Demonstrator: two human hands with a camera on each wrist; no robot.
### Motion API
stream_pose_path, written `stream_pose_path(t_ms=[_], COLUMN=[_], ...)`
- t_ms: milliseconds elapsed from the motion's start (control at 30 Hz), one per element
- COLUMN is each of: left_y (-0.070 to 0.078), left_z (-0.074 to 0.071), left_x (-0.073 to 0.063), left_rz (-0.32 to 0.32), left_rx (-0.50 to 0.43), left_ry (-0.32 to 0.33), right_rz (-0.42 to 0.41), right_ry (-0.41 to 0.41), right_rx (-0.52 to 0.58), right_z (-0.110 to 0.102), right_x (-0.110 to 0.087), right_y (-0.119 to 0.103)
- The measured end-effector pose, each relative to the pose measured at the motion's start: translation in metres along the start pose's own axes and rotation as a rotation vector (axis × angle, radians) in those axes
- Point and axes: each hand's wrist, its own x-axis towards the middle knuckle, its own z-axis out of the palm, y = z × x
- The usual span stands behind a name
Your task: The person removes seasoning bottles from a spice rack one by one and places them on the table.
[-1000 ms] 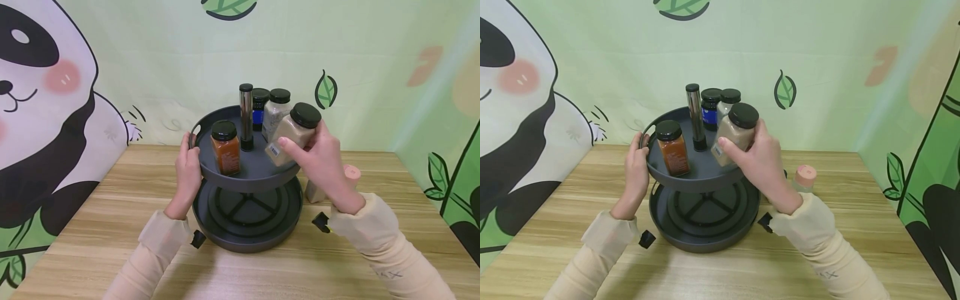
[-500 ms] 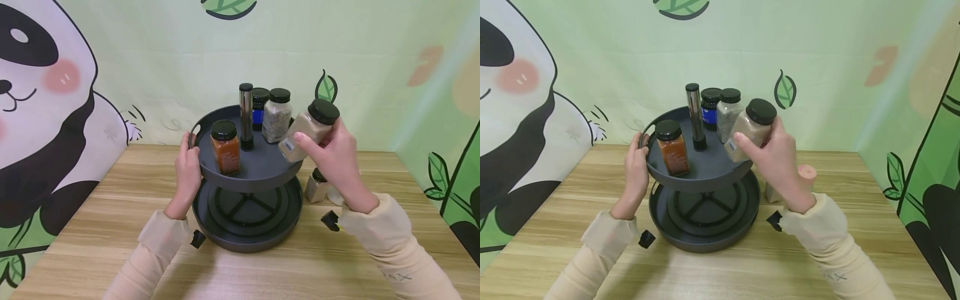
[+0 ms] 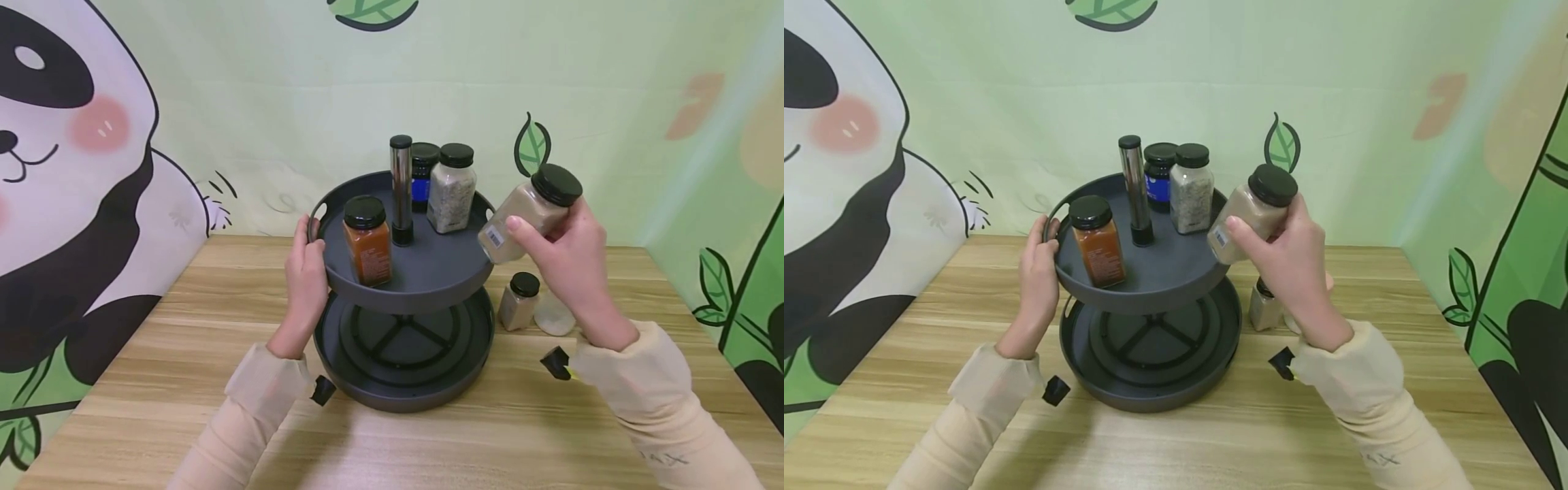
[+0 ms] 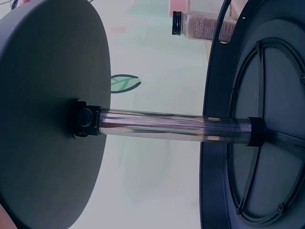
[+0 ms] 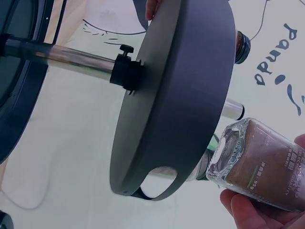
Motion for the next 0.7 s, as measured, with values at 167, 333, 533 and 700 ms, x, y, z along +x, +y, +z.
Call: stream_pose_path(t_ms=[167,333,533,700], left_y=[0.0,-0.001,-0.001,0.0], left_z=[0.0,-0.001,-0.001,0.0], left_x=[0.0,0.0,0.0,0.0], left_rz=[-0.001,0.001,0.0,-0.004], left_rx=[-0.004,-0.007,-0.008,0.002], left_ry=[-0.009,-0.008,-0.01,-0.006], right_rz=[0.022,0.025,0.048,0.062], right_ry=[0.018,0.036,0.024,0.039], right_rx=[-0.011,-0.023,-0.052,-0.087], right_z=[-0.004,-0.009,-0.013,-0.016], right_x=[-0.001,-0.002,-0.003,-0.004], right_y=[0.006,0.012,0.022,0.027])
